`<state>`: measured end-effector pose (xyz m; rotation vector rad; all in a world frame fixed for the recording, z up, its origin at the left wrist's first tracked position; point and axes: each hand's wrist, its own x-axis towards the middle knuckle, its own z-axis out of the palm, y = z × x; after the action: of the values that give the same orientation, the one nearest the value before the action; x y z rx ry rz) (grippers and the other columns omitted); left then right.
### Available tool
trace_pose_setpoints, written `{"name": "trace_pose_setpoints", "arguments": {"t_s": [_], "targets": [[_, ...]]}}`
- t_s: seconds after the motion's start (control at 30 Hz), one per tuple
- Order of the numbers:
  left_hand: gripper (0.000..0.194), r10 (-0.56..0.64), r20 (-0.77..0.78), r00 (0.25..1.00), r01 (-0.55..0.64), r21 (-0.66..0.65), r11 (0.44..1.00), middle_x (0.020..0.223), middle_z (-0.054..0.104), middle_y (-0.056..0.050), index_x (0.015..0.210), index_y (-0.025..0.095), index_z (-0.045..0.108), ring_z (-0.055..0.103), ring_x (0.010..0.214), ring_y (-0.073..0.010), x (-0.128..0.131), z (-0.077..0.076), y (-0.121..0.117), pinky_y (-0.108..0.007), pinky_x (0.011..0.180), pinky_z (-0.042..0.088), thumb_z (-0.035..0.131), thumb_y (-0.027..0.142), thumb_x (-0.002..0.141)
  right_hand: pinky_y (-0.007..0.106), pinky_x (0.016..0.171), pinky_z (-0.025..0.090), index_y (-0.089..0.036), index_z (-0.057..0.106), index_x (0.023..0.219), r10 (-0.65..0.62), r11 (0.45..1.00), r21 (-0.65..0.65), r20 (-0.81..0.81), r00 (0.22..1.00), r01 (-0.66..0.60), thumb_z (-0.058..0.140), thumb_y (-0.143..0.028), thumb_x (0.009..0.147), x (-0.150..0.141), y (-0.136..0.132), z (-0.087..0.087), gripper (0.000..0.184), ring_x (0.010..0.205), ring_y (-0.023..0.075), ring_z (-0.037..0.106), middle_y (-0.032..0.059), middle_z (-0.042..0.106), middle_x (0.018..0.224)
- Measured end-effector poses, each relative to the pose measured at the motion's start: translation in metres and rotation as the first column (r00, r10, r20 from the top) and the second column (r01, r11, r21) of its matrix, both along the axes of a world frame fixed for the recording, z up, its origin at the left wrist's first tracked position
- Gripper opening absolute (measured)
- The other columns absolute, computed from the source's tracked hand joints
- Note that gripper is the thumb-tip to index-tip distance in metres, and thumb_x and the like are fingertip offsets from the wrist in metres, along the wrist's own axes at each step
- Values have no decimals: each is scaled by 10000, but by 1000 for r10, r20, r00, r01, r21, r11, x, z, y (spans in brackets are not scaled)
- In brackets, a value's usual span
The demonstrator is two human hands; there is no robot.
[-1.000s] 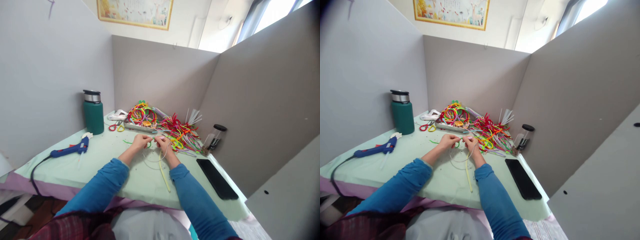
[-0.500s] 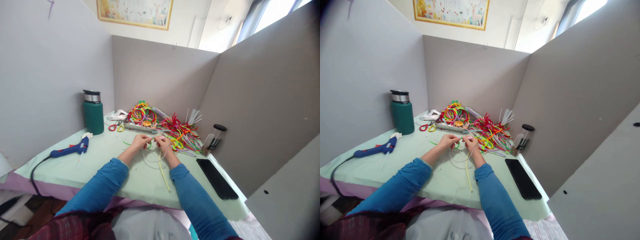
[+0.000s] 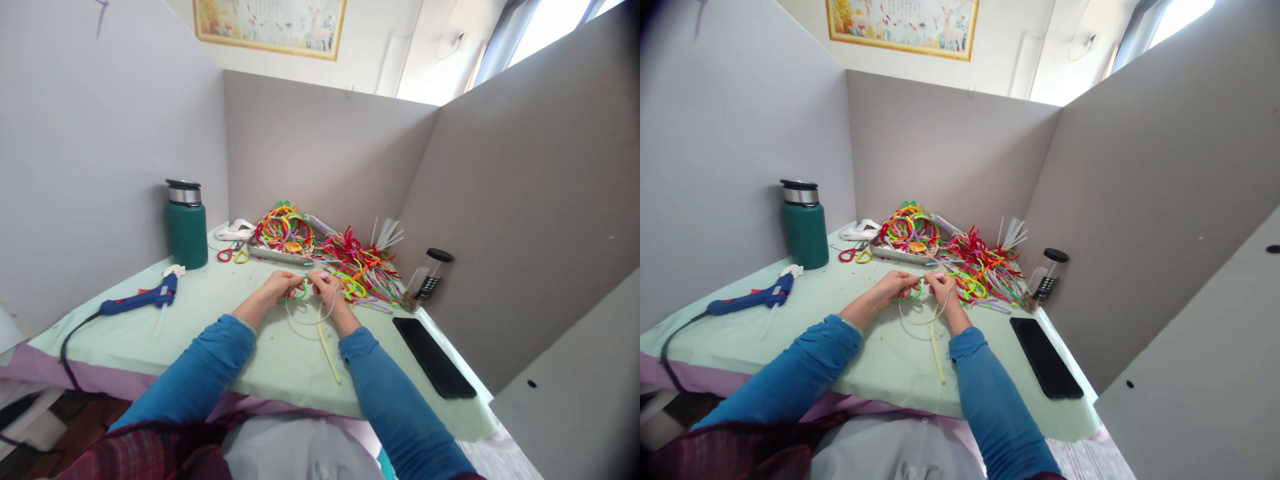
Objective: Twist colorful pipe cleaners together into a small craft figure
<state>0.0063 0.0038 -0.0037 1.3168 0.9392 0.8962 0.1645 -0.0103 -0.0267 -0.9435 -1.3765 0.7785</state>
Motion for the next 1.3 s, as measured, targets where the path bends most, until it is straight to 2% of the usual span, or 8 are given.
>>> {"name": "trace_pose_setpoints", "arguments": {"t_s": [0.13, 0.3, 0.47, 0.73, 0.93, 1.13, 1.3], "targets": [[337, 27, 1, 1000, -27, 10, 1000, 458, 530, 1, 637, 111, 609, 389, 358, -51, 1, -1, 1, -206, 368, 276, 746, 415, 685, 249, 477, 292, -164, 618, 642, -7, 1000, -14, -1, 1000, 7, 630, -466, 728, 0, 1, -1, 315, 464, 103, 389, -26, 464, 484], [361, 107, -32, 994, -104, 76, 992, 633, 634, -42, 678, 108, 614, 431, 379, -50, 2, -4, 4, -218, 368, 311, 776, 428, 638, 244, 472, 298, -161, 615, 631, -22, 1000, -21, 7, 1000, 22, 634, -472, 718, -2, 0, 1, 324, 465, 100, 384, -30, 457, 477], [341, 138, -59, 989, -130, 123, 984, 546, 586, -27, 660, 111, 620, 434, 377, -62, 1, -6, 6, -216, 376, 301, 764, 420, 646, 248, 475, 299, -164, 609, 623, -22, 1000, -20, -15, 1000, 21, 644, -456, 713, -4, -3, 4, 308, 464, 101, 382, -32, 463, 478], [352, 107, -90, 990, -95, 127, 987, 471, 544, -16, 613, 104, 627, 389, 351, -57, 0, -4, 5, -219, 379, 267, 737, 434, 672, 254, 479, 294, -167, 607, 618, -12, 1000, -24, 6, 1000, 12, 638, -464, 716, -3, -3, 4, 314, 459, 103, 383, -36, 454, 468], [378, -10, -59, 998, 14, 73, 997, 412, 452, 23, 582, 120, 585, 350, 343, -52, -1, -8, 8, -212, 375, 282, 704, 457, 705, 257, 479, 295, -166, 607, 607, -5, 1000, -16, 21, 1000, 6, 633, -466, 717, -3, -4, 5, 320, 456, 106, 386, -32, 456, 463], [308, -6, -138, 990, 26, 143, 989, 410, 478, 16, 628, 128, 593, 367, 332, -58, -1, -8, 8, -204, 374, 243, 653, 407, 744, 255, 471, 293, -165, 612, 620, -26, 999, -23, 21, 999, 26, 633, -464, 718, -1, 2, 0, 316, 453, 105, 386, -31, 460, 467], [170, 9, -198, 980, 39, 235, 971, 404, 476, 39, 708, 144, 594, 395, 334, -74, 1, -7, 8, -209, 382, 239, 688, 282, 683, 250, 473, 300, -160, 617, 629, -36, 999, -29, -10, 999, 36, 623, -449, 728, 0, 5, -1, 305, 463, 104, 398, -23, 483, 489]]}}
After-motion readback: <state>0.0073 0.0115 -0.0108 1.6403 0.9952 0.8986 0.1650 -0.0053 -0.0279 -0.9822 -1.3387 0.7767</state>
